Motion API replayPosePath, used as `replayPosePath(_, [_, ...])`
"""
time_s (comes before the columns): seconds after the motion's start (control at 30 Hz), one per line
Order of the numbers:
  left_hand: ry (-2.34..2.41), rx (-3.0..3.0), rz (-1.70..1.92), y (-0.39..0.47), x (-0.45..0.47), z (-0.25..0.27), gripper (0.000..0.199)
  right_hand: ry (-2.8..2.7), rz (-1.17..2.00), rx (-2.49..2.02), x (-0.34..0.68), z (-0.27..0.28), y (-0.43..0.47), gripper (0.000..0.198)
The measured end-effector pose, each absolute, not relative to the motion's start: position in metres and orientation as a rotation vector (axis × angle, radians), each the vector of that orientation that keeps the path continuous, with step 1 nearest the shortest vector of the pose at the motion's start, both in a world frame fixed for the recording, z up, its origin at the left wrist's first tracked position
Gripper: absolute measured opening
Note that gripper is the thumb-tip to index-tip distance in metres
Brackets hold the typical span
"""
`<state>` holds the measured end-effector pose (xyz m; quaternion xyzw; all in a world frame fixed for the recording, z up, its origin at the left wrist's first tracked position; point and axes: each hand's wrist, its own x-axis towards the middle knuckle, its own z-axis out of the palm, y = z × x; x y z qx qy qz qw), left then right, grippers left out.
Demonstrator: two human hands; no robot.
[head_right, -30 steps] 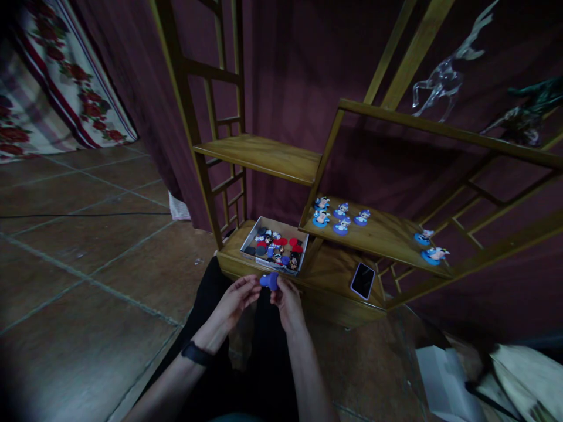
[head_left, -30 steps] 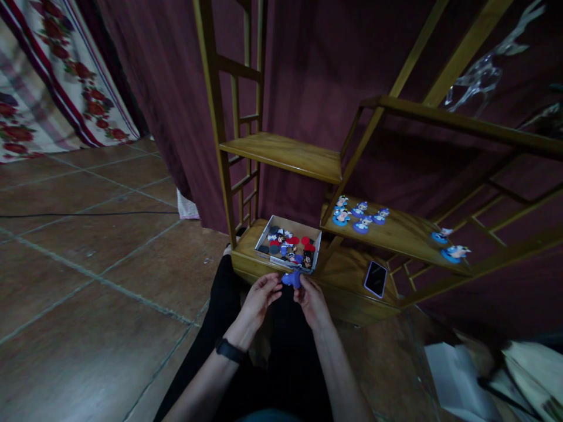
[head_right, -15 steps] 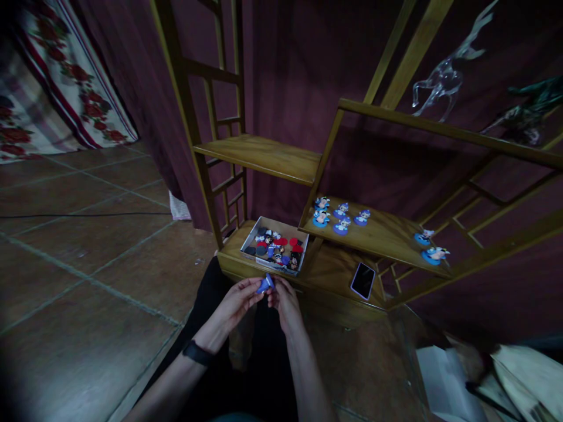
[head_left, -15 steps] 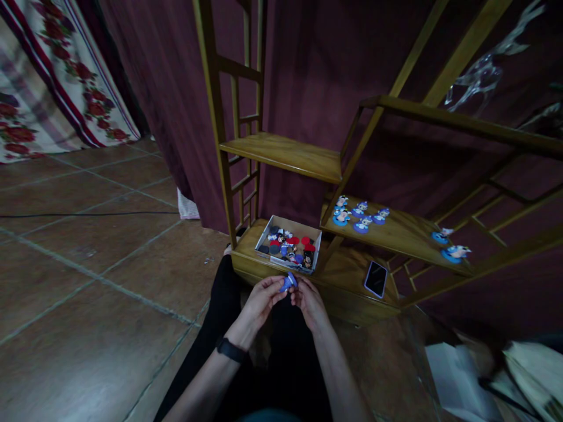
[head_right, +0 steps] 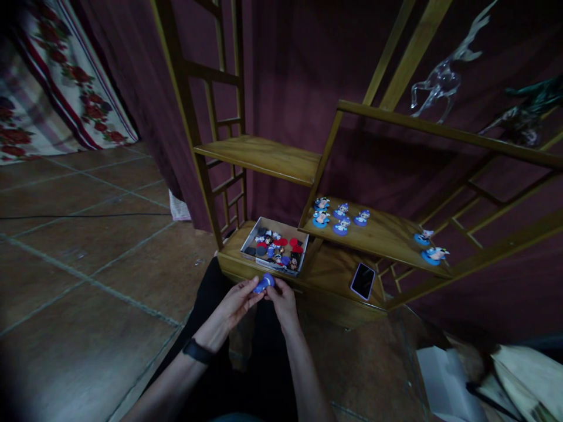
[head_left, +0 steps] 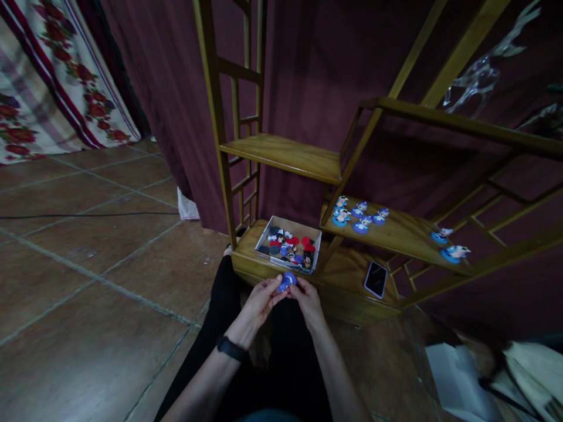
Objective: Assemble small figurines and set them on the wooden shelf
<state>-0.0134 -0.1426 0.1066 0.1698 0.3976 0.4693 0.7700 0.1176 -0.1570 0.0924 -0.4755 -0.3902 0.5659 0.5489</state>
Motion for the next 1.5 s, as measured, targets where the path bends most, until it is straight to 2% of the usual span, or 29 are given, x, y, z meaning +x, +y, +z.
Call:
replayPosePath(0.2, [0.86, 0.395, 1.013, -0.142, -0.016, 0.107, 0.025, -0.812, 1.352, -1.118, 0.116, 0.091, -0.157, 0.03])
replayPosePath(0.33, [0.933, 0.487, 1.053, -0.143, -0.018, 0.102, 0.02, -0.631, 1.439, -1.082, 0.116, 0.09, -0.157, 0.031])
replayPosePath(0.5, [0.854, 0.566, 1.02, -0.144, -0.016, 0.101, 0.034, -0.62, 1.474, -1.06, 0.114, 0.092, -0.158, 0.031])
replayPosePath(0.73, [0.904, 0.549, 1.043, -0.143, -0.016, 0.096, 0.03, -0.712, 1.447, -1.076, 0.111, 0.097, -0.161, 0.044])
replayPosePath(0.97, [0.872, 0.526, 1.064, -0.144, -0.015, 0.101, 0.03, -0.796, 1.442, -1.089, 0.11, 0.098, -0.163, 0.036])
replayPosePath(1.5, [0.853, 0.485, 1.07, -0.144, -0.013, 0.098, 0.028, -0.741, 1.418, -1.105, 0.109, 0.095, -0.162, 0.037])
